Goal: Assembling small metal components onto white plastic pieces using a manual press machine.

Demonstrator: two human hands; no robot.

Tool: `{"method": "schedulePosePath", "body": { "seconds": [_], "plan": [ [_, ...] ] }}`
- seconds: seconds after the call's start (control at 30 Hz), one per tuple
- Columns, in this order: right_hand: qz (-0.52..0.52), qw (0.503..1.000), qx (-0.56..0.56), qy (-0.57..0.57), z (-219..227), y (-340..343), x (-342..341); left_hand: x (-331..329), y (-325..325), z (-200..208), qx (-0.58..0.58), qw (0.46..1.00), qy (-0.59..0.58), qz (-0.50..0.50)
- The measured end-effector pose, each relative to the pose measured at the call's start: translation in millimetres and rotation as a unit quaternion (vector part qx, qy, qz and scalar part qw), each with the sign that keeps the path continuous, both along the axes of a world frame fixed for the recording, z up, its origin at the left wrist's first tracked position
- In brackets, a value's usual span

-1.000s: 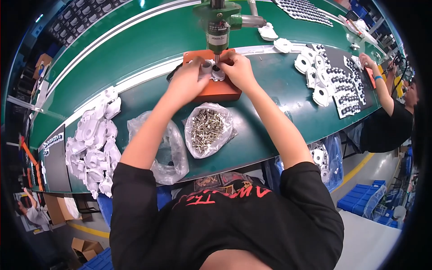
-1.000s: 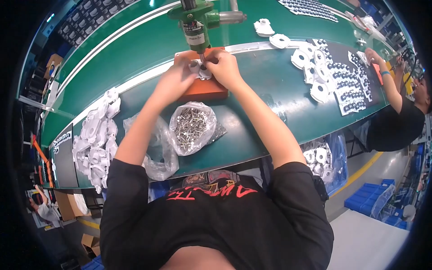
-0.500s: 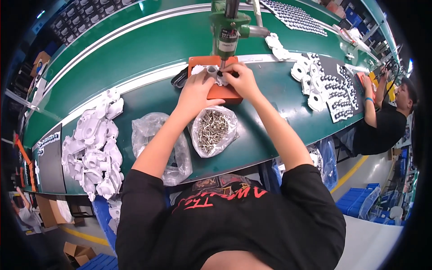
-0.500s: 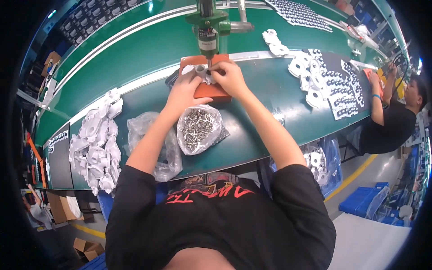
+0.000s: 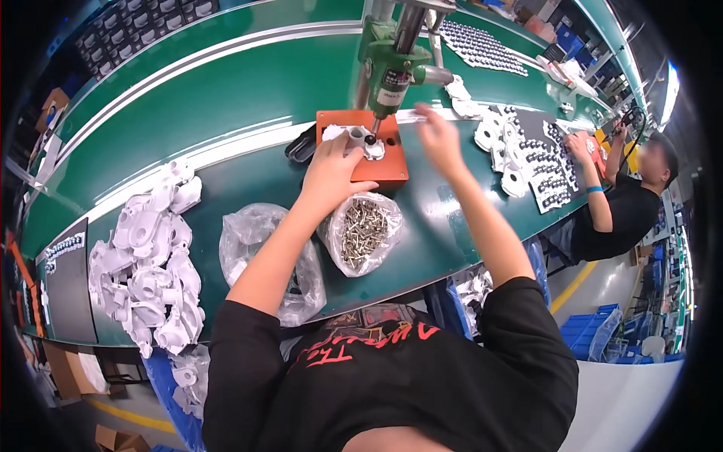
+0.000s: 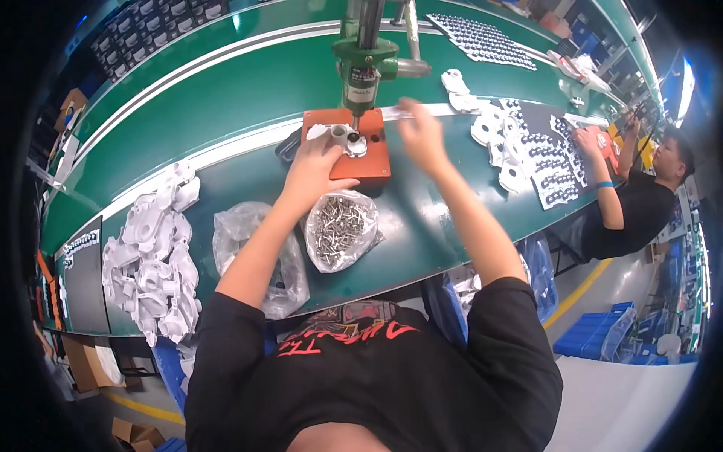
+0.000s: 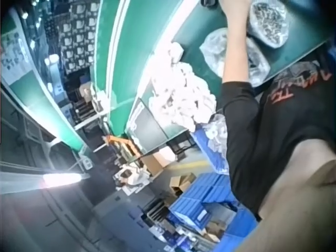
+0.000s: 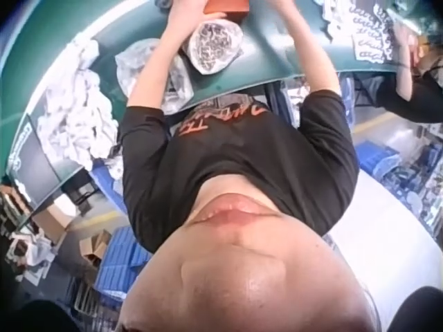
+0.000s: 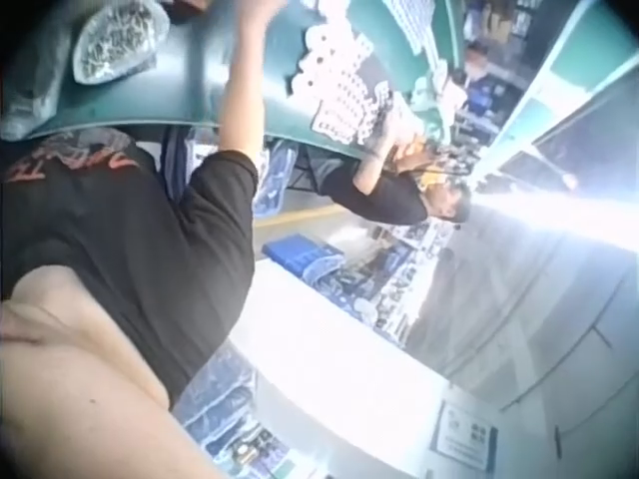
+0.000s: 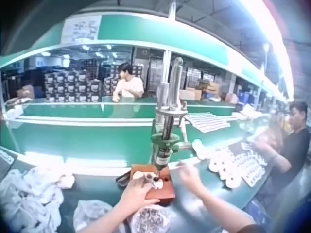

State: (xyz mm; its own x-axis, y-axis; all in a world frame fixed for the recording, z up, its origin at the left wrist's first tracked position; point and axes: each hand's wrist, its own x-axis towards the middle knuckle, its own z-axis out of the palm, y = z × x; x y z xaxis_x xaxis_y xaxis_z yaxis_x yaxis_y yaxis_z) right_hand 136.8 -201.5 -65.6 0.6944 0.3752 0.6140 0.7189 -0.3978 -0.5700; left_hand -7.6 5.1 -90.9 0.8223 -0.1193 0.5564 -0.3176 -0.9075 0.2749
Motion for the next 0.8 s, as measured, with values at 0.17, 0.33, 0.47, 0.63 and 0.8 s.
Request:
{"method": "schedulePosePath", "body": {
  "seconds": [0.17,0.33,0.47,0.63,0.8],
  "plan": [
    [-0.024,0.911,0.337,0.237,137,19,110,-1,0,2,-0.007,1.0,-0.016,-0.013],
    [0.155,0.821,0.297,0.462,227,69,167,-2,-1,4,-0.023,1.0,0.002,-0.015],
    [0.246,0.883,0.262,0.303,258,92,160,-1,-1,5,-0.018,1.0,0.017,-0.01],
    [0.187,0.933,0.212,0.222,312,46,50,0,0,4,-0.012,1.0,-0.002,-0.015],
    [0.413,0.765,-0.493,0.027,217,-28,-114,1,1,3,-0.019,0.999,0.037,-0.01]
  ]
}}
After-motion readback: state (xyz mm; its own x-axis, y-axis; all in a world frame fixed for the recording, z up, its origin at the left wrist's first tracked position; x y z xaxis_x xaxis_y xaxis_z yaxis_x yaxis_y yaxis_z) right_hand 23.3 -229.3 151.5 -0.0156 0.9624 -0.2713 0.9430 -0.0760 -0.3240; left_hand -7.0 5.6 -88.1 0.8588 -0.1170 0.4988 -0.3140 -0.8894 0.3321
